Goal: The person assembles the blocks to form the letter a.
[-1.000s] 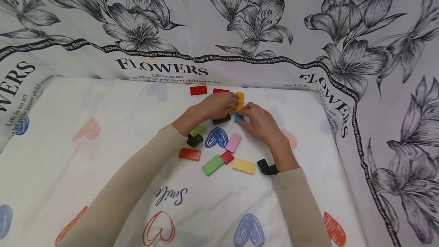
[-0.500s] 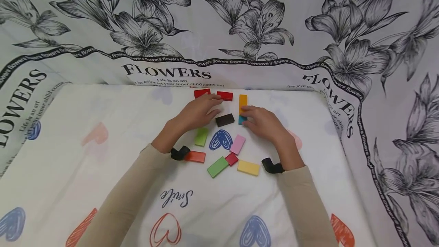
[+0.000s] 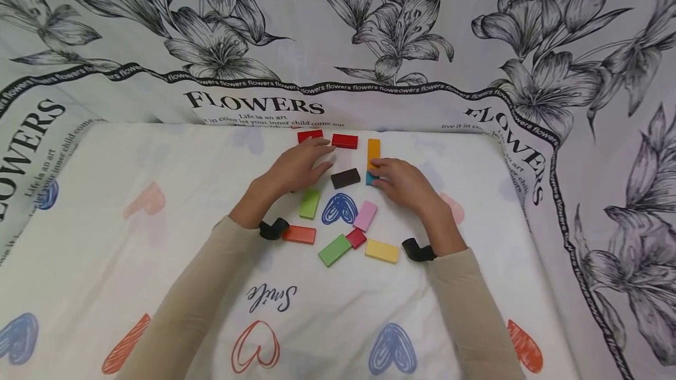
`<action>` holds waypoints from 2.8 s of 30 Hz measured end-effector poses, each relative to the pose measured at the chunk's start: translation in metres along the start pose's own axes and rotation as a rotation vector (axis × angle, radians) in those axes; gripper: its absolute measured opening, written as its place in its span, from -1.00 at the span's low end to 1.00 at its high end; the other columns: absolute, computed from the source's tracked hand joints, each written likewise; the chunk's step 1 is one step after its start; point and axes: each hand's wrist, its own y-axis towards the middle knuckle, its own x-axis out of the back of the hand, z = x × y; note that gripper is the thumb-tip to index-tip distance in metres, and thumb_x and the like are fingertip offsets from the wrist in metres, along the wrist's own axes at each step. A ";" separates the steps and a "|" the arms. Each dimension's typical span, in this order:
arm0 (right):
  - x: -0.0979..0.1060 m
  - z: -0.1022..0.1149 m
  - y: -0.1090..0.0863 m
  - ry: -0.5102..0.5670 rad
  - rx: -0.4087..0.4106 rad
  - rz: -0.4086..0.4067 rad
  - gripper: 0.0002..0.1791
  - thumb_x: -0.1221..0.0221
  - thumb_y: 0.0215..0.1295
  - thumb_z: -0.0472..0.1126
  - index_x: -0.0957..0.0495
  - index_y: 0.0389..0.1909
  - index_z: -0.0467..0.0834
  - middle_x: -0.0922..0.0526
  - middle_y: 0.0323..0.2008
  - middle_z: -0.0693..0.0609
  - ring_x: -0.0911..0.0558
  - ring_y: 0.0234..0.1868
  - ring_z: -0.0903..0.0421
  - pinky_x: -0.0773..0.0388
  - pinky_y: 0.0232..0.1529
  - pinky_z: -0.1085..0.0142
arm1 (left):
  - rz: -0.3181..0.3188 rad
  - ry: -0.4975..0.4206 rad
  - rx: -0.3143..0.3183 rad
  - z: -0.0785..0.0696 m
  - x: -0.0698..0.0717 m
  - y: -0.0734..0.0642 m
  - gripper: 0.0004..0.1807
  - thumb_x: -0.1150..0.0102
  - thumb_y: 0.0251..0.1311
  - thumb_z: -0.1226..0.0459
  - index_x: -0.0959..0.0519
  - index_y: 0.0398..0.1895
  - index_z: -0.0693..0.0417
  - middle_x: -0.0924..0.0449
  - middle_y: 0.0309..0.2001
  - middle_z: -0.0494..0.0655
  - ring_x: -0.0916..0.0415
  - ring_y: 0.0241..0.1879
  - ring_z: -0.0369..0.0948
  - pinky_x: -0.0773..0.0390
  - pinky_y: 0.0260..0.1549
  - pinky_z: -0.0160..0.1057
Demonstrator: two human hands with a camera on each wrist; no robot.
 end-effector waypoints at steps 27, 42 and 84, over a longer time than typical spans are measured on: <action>-0.002 0.000 0.004 -0.062 0.025 -0.043 -0.59 -0.20 0.56 -0.25 -0.60 0.34 -0.23 -0.52 0.49 -0.13 -0.45 0.56 -0.18 -0.41 0.54 -0.11 | 0.080 0.122 -0.037 -0.004 0.000 0.048 -0.38 -0.01 0.62 0.17 -0.23 0.66 0.01 -0.23 0.66 0.01 -0.17 0.67 -0.02 -0.14 0.68 -0.02; -0.007 0.005 0.004 -0.087 0.028 -0.074 -0.62 -0.22 0.54 -0.26 -0.63 0.30 -0.23 -0.59 0.43 -0.13 -0.51 0.51 -0.17 -0.46 0.50 -0.09 | -0.029 0.182 -0.009 -0.002 -0.008 0.063 -0.59 -0.14 0.53 0.26 -0.56 0.38 0.07 -0.64 0.21 0.04 -0.61 0.14 -0.05 -0.67 0.18 -0.11; -0.009 0.001 0.007 -0.023 0.002 -0.092 -0.59 -0.21 0.56 -0.20 -0.61 0.34 -0.21 -0.60 0.41 -0.13 -0.52 0.50 -0.15 -0.43 0.53 -0.09 | -0.037 0.158 0.036 -0.019 -0.009 0.084 -0.66 -0.20 0.51 0.24 -0.64 0.26 0.09 -0.65 0.05 0.03 -0.55 -0.01 -0.06 -0.61 0.16 -0.17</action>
